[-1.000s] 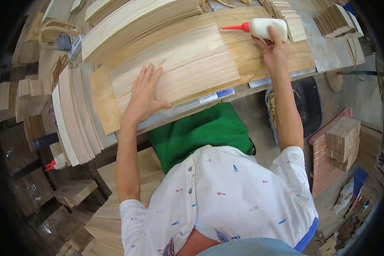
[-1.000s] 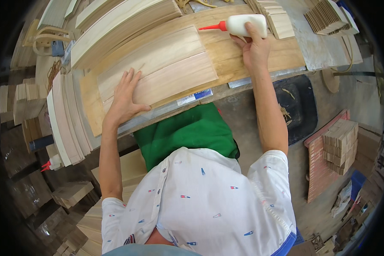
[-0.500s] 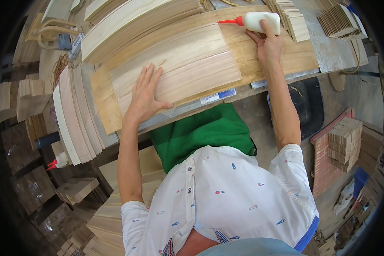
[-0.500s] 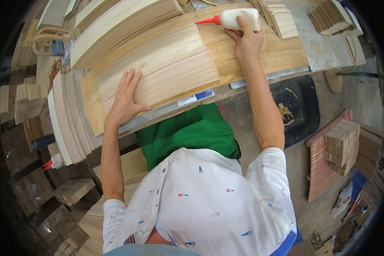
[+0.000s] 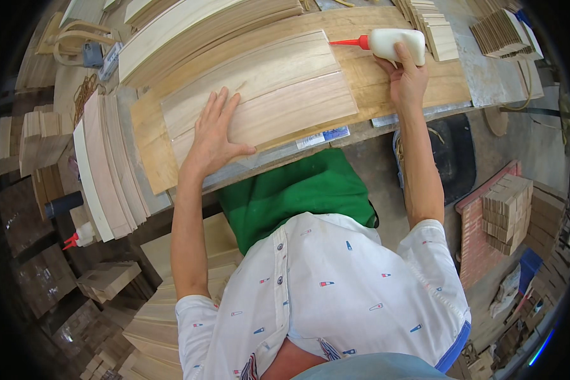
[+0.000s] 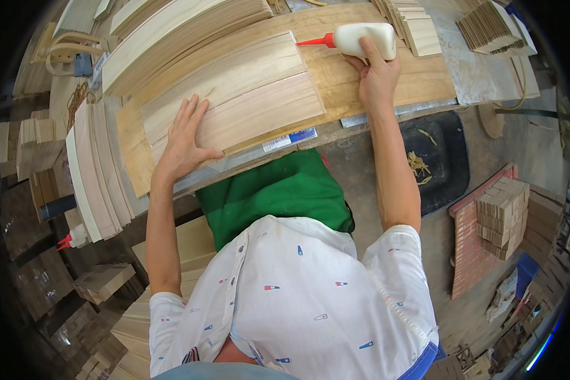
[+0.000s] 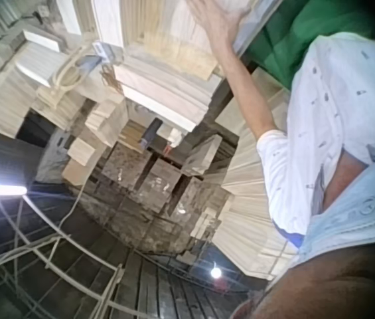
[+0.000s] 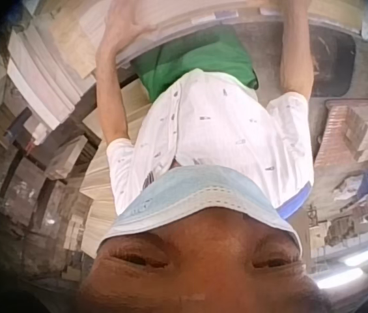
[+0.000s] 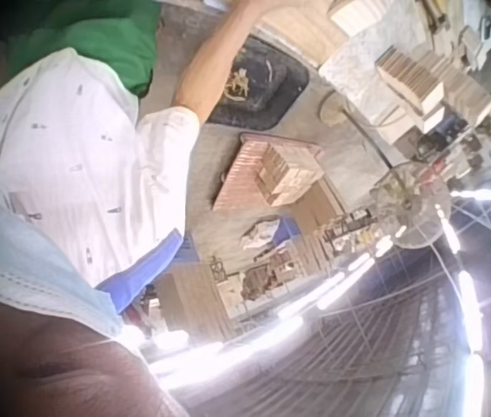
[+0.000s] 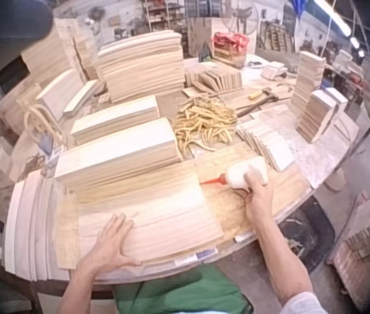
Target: Assembling wooden panels into rectangular boxes using glue and checking their fit.
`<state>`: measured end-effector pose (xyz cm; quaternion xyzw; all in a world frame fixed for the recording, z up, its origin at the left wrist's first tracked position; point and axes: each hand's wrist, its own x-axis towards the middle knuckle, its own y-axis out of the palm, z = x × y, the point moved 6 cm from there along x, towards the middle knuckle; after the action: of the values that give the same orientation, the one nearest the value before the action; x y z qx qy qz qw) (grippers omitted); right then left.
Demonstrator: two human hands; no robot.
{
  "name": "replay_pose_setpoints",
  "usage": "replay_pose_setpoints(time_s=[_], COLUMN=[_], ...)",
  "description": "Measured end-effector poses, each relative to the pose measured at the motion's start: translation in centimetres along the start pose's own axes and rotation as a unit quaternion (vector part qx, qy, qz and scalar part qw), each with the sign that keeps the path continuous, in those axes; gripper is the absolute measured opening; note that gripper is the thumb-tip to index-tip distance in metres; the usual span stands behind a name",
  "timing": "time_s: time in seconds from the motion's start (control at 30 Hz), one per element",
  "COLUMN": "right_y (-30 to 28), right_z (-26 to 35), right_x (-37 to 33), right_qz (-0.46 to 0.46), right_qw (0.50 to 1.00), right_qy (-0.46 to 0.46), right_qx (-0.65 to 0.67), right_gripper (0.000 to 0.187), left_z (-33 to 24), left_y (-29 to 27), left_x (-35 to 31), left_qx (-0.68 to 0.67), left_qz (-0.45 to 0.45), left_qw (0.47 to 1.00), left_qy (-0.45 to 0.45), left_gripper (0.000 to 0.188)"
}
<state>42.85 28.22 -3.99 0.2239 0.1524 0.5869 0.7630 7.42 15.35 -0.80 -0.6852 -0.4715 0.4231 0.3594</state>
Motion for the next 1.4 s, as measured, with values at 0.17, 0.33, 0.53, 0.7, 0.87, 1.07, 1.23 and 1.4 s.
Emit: replay_pose_setpoints(time_s=[0.17,0.33,0.53,0.7,0.87,1.07,1.23,1.4], right_y=[-0.4,-0.5,-1.4,-2.3,-3.0,-4.0,-5.2,-5.7], right_z=[0.8,1.8,2.5,3.0,3.4,4.2,4.7,5.7], right_x=[-0.9,-2.0,-3.3,-4.0,-5.1,-6.7,-8.2,-9.8], right_qz=[0.013,0.028,0.029,0.024,0.021,0.018,-0.006,-0.005], right_qw=[1.000,1.000,0.999,0.999,0.999,0.999,0.998,0.998], right_qy=[0.000,-0.004,0.012,0.013,0.018,0.020,0.033,0.035], right_qx=[0.000,-0.012,-0.026,-0.041,-0.041,-0.042,-0.049,-0.057], right_gripper=[0.032,0.031,0.033,0.032,0.033,0.034,0.035,0.035], left_z=[0.0,0.1,0.1,0.1,-0.2,0.3,0.6,0.4], left_y=[0.0,0.0,0.1,0.0,-0.1,0.2,0.4,0.4], left_x=[0.0,-0.1,-0.1,-0.1,-0.2,-0.1,-0.1,0.0], left_qx=[0.000,-0.002,-0.001,0.001,0.003,0.002,-0.002,-0.003], left_qz=[-0.002,-0.005,-0.011,-0.021,-0.017,-0.020,-0.028,-0.025], left_qw=[1.000,1.000,1.000,1.000,1.000,1.000,0.999,0.999], left_qy=[0.001,0.004,0.007,0.007,-0.004,0.006,0.026,0.022], left_gripper=[0.107,0.105,0.105,0.105,0.105,0.104,0.104,0.103])
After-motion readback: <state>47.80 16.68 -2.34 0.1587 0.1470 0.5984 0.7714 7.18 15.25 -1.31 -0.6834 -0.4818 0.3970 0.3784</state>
